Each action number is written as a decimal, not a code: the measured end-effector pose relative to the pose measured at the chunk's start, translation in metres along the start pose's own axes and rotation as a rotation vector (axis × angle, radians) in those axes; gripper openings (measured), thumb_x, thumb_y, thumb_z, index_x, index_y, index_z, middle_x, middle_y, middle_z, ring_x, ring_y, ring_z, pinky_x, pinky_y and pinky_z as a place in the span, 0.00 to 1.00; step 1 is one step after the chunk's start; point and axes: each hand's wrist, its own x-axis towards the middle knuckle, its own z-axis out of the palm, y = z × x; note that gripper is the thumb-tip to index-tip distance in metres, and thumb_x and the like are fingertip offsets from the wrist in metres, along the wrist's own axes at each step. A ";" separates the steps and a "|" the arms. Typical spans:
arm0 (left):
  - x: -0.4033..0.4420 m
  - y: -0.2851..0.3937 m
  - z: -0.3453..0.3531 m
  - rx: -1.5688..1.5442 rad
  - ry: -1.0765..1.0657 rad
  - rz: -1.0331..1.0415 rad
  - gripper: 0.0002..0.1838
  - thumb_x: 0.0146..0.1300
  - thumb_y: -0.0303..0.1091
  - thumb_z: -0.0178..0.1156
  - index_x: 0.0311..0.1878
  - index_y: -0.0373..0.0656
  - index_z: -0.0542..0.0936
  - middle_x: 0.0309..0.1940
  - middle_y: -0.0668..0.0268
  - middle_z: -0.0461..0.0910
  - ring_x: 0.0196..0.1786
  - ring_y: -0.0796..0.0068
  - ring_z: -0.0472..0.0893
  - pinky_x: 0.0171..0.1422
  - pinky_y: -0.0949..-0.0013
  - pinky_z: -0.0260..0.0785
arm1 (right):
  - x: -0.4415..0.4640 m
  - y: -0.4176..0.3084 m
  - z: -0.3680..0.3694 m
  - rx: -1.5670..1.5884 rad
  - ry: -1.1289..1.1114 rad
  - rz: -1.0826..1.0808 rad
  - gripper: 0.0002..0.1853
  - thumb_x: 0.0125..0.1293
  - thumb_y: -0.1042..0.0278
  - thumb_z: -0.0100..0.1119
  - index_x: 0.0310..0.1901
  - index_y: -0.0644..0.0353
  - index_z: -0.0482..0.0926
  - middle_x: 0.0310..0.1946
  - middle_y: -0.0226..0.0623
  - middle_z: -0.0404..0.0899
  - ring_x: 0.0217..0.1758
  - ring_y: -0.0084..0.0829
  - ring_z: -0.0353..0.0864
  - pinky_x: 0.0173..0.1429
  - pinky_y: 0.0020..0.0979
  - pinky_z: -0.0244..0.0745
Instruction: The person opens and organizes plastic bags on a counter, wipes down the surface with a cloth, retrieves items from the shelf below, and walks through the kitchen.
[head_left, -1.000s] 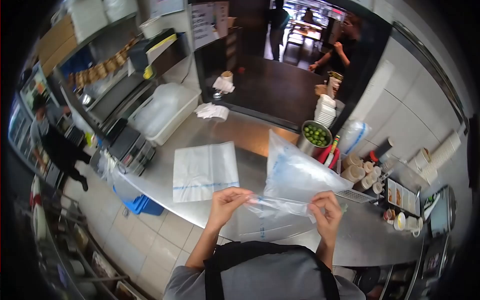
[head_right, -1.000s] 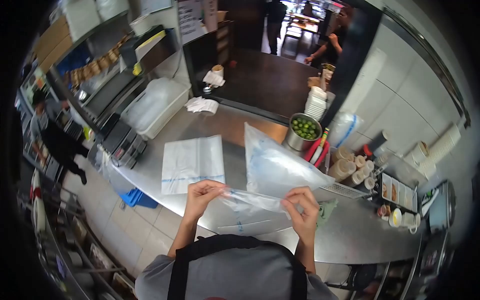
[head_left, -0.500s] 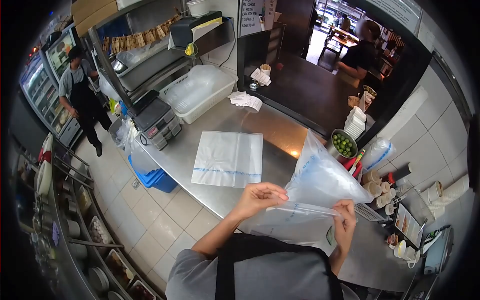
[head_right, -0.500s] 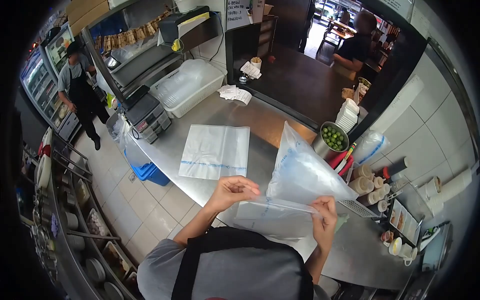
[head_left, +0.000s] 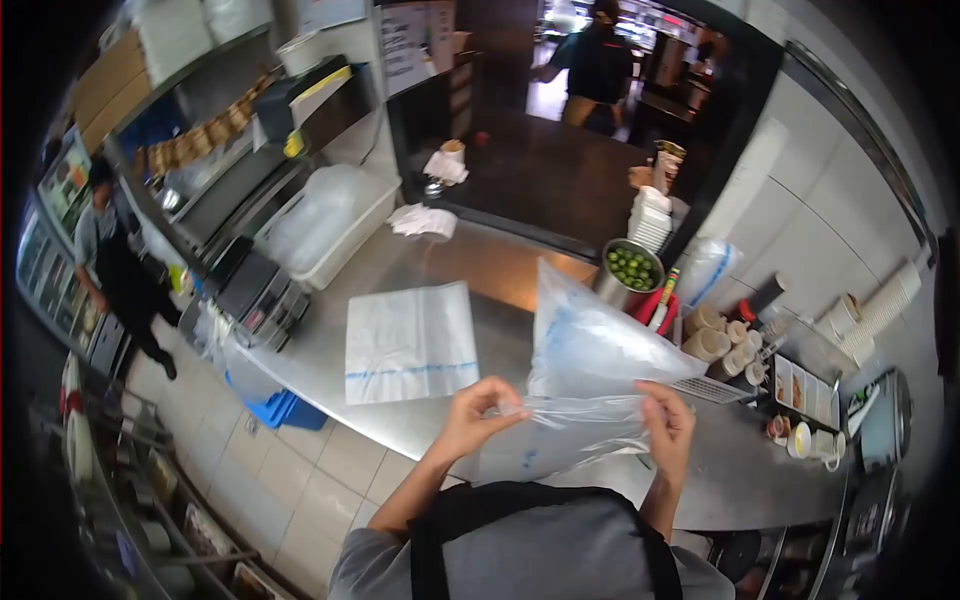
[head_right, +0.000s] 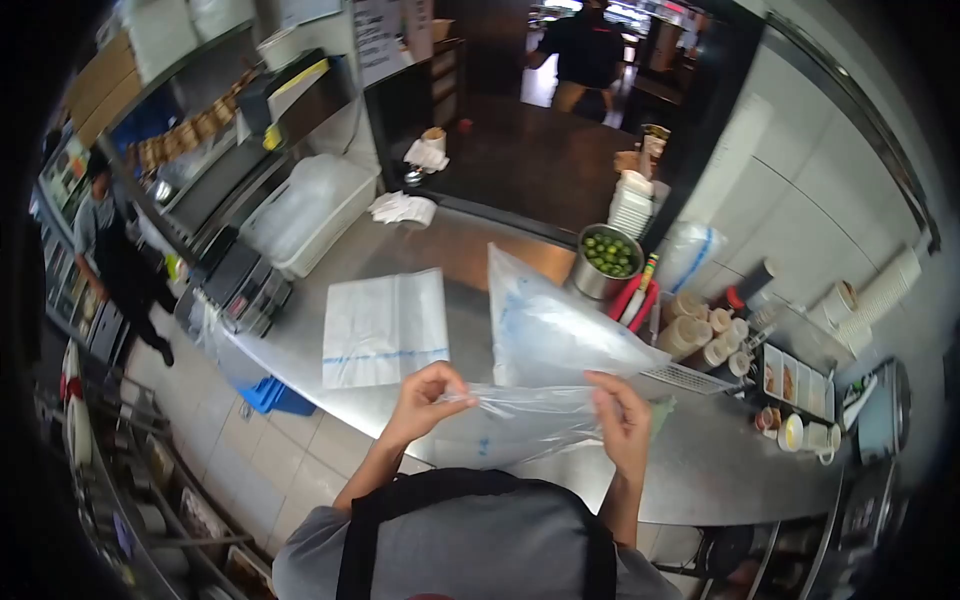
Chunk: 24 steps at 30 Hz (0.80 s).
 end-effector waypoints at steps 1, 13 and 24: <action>0.003 -0.001 -0.004 0.019 0.015 0.058 0.08 0.52 0.19 0.64 0.32 0.40 0.74 0.32 0.67 0.76 0.35 0.83 0.74 0.40 0.78 0.66 | 0.000 0.002 0.004 -0.009 -0.017 -0.048 0.03 0.54 0.77 0.61 0.28 0.66 0.77 0.26 0.32 0.74 0.29 0.24 0.71 0.36 0.23 0.65; 0.004 -0.002 -0.016 -0.232 0.003 0.058 0.09 0.49 0.16 0.64 0.29 0.39 0.73 0.24 0.65 0.77 0.28 0.81 0.75 0.34 0.79 0.67 | 0.002 0.011 -0.005 -0.101 -0.460 -0.262 0.03 0.55 0.78 0.57 0.31 0.68 0.78 0.37 0.41 0.76 0.38 0.27 0.74 0.40 0.26 0.68; 0.009 -0.013 0.001 -0.115 -0.395 -0.336 0.07 0.56 0.23 0.60 0.28 0.41 0.71 0.20 0.77 0.68 0.24 0.91 0.63 0.30 0.83 0.54 | 0.007 0.019 0.010 0.116 -0.107 -0.303 0.07 0.61 0.76 0.51 0.38 0.68 0.77 0.21 0.32 0.73 0.22 0.23 0.68 0.33 0.22 0.66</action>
